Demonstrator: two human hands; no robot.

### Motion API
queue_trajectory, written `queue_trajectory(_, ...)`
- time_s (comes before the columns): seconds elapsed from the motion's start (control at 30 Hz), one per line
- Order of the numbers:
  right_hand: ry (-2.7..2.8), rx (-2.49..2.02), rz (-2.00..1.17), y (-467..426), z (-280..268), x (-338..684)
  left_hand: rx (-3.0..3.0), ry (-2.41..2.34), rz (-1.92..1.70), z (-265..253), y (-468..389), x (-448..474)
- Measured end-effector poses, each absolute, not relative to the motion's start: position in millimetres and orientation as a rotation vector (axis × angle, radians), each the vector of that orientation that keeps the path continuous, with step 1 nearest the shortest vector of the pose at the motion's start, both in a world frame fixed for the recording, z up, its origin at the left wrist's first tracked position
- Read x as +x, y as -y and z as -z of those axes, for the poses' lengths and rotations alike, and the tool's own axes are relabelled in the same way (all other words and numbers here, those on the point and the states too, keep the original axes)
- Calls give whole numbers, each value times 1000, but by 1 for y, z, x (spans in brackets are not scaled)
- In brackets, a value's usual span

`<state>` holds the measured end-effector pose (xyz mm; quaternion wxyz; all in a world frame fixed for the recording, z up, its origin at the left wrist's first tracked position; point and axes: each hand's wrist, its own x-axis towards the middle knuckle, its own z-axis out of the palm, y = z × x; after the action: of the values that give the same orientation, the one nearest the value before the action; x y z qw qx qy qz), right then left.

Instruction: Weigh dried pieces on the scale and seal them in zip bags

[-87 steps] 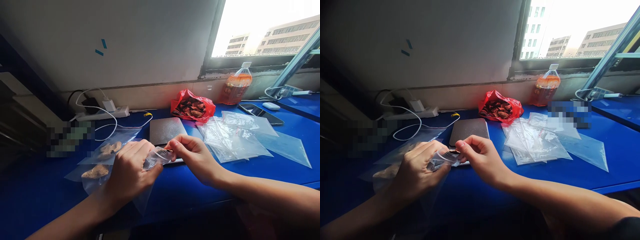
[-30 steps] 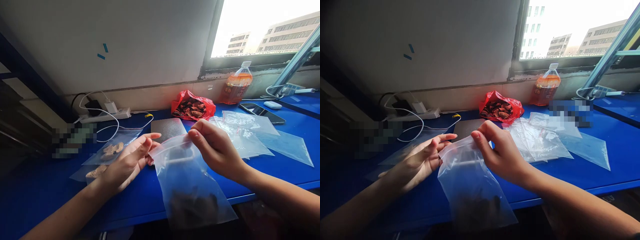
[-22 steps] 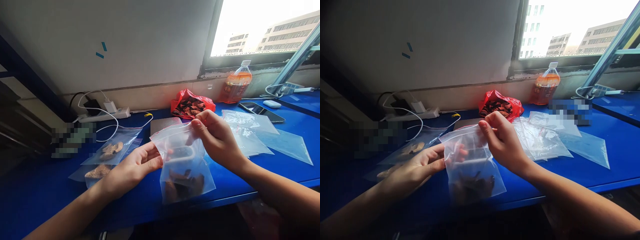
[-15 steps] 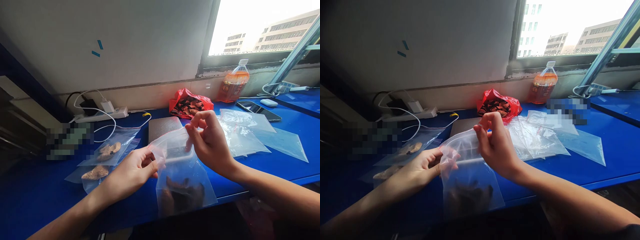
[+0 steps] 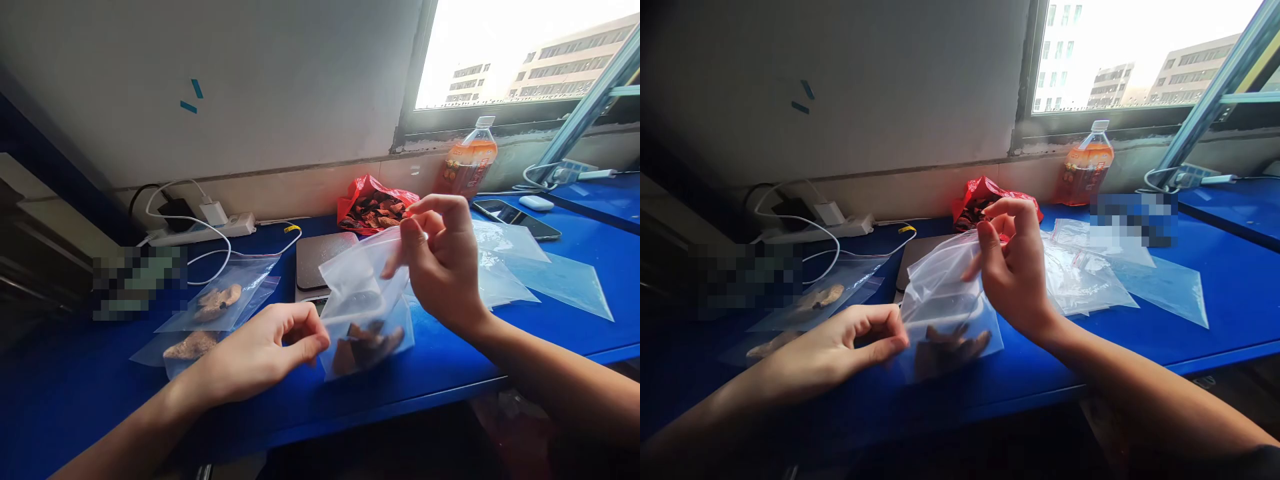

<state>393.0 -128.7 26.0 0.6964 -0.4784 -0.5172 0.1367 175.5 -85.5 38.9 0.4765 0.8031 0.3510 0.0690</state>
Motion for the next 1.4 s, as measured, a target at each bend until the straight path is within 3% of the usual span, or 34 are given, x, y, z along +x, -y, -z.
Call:
queue_trajectory(0.17, 1084, -1084, -337, 130, -32, 396, 1963, -797, -172, -44, 82, 175)
queue_trajectory(0.43, 1226, -1016, -563, 131, -21, 379, 1557, -708, -531, -28, 72, 177)
queue_trajectory(0.7, 1232, -1015, -531, 130, -17, 379, 1278, -778, -766, -31, 76, 186)
queue_trajectory(0.97, 1583, -1178, -993, 128, -12, 391, 1281, -900, -1199, -30, 61, 177)
queue_trajectory(1.3, 1884, -1392, -748, 130, -27, 402, 1421, -902, -1199, -40, 60, 168)
queue_trajectory(1.4, 1843, -1367, -495, 131, -31, 407, 1713, -883, -1193, -44, 65, 159)
